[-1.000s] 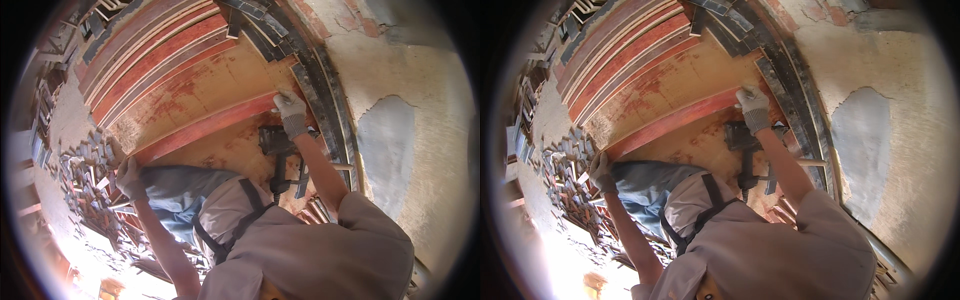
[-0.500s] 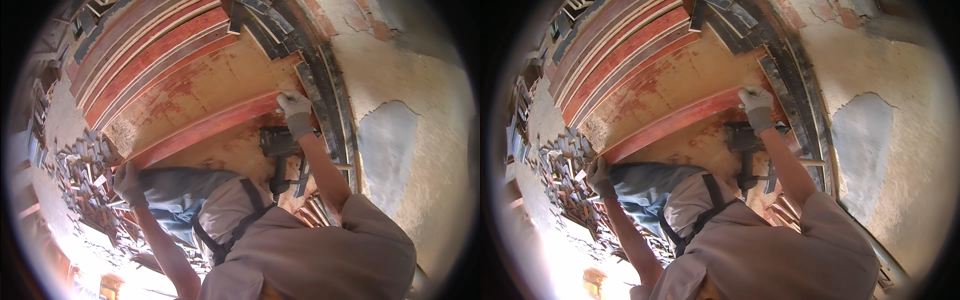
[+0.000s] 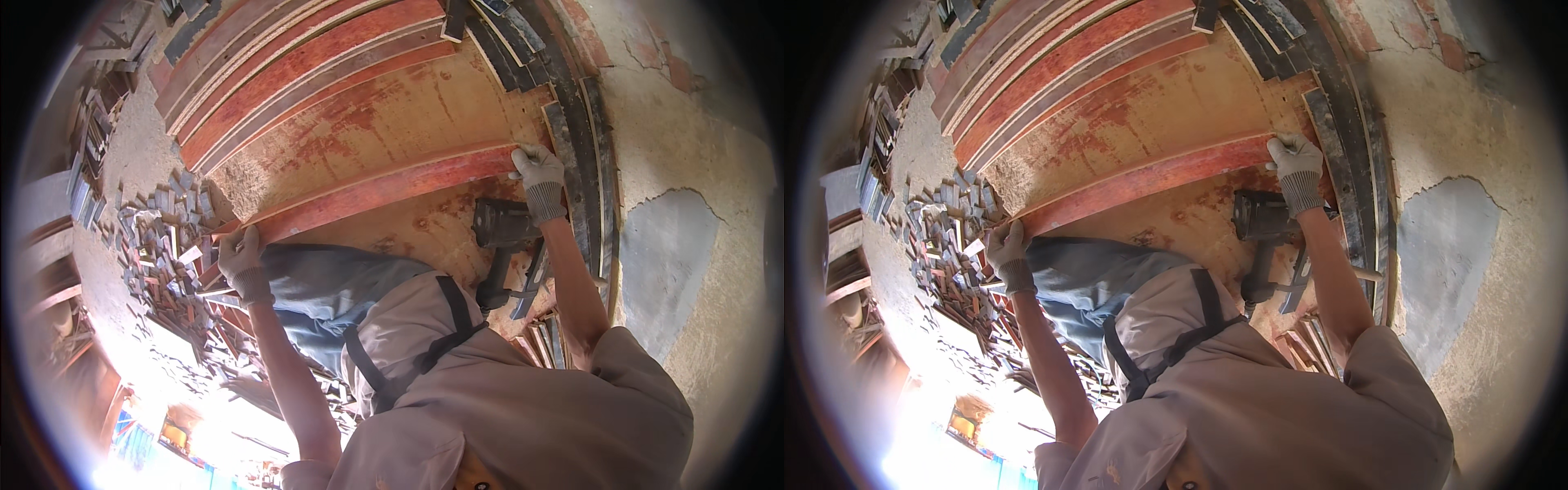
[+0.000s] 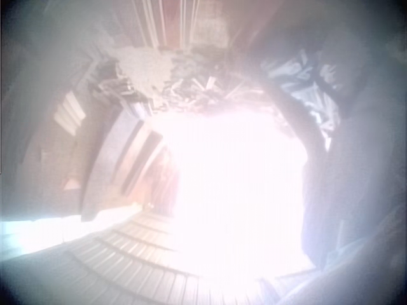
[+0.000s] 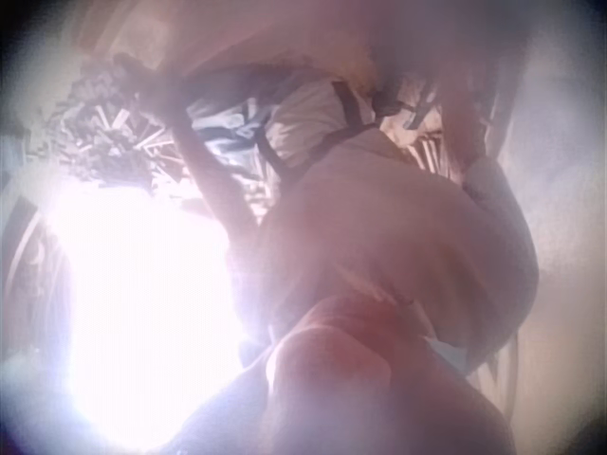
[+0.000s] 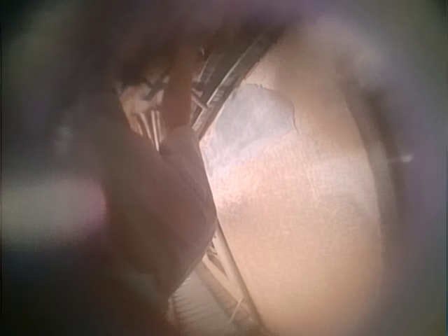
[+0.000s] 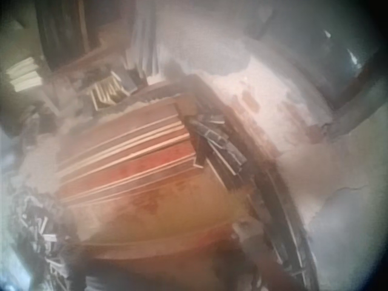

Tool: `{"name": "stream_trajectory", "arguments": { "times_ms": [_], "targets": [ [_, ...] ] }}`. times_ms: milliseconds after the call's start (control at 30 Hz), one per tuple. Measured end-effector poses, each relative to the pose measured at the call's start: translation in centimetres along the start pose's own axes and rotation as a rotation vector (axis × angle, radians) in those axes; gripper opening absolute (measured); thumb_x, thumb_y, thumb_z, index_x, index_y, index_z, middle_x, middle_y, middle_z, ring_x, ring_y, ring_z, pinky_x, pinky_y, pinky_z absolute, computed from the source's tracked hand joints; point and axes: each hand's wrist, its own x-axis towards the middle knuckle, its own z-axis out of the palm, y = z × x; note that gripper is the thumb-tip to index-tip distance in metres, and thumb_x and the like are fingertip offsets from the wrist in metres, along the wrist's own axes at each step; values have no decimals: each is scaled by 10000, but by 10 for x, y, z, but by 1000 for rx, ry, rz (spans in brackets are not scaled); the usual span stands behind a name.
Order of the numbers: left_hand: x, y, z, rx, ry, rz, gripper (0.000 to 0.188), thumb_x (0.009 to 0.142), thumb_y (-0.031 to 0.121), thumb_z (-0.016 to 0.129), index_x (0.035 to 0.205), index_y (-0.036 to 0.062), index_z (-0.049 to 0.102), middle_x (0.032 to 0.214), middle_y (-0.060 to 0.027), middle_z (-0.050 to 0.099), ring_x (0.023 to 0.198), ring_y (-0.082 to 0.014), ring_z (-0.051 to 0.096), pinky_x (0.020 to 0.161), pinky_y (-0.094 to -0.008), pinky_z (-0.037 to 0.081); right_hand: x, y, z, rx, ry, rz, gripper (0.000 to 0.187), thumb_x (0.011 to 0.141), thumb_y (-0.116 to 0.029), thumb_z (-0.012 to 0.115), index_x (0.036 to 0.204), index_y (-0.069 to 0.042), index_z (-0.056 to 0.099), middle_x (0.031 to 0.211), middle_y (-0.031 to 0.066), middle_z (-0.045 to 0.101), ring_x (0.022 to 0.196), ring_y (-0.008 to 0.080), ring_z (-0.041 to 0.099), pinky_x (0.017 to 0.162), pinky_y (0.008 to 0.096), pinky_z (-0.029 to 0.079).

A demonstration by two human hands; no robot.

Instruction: The person installs wooden flooring planks on a subfloor. They place each plank and secure it using a nail gun, working in a repetitive sequence.

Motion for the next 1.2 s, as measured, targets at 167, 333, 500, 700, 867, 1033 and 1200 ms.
{"name": "stream_trajectory", "arguments": {
  "times_ms": [167,333,500,700,867,1033,1200],
  "targets": [
    [1,7,-2,97,-12,27,264,891,189,816,1022,-24,732,911,-76,732,839,-131,679,710,-271,558,-3,-5,1,-11,-9,10,284,946,-156,753,1133,50,700,992,113,728,770,146,703,635,281,627],
    [2,3,-4,228,21,173,261,892,201,809,1027,-12,740,902,-70,745,859,-151,689,761,-297,563,-5,-15,8,-90,-84,6,343,939,-192,770,1166,49,682,1040,118,722,859,168,711,667,293,632],
    [25,-20,-26,239,4,66,236,888,203,808,966,-1,718,891,-47,708,841,-133,661,772,-296,554,-14,-15,23,61,-99,-88,284,908,-182,799,1078,27,706,987,95,721,815,152,700,642,285,621],
    [4,-2,-2,437,167,260,307,872,155,740,1156,37,738,1116,-146,736,1026,-316,685,950,-417,532,-16,-12,35,47,25,-34,240,881,-176,818,1009,0,718,855,43,711,657,105,654,561,260,575],
    [-61,71,107,486,-117,938,360,836,217,794,1165,79,742,1119,-124,717,1143,-321,639,1096,-482,443,-16,-15,38,89,36,-11,199,873,-149,801,975,2,722,832,42,715,622,86,634,542,244,553],
    [-93,110,177,478,-461,1023,368,727,267,868,1019,81,743,1042,-119,727,996,-358,660,1009,-482,496,-16,-21,40,28,48,50,212,884,-147,811,986,27,745,884,56,734,730,103,682,583,250,602],
    [-93,106,190,355,-419,855,242,719,232,866,884,88,763,863,-92,733,862,-330,679,813,-455,540,-21,-22,39,57,61,24,200,852,-150,799,927,25,738,794,48,727,607,97,640,539,247,537]
  ]
}}
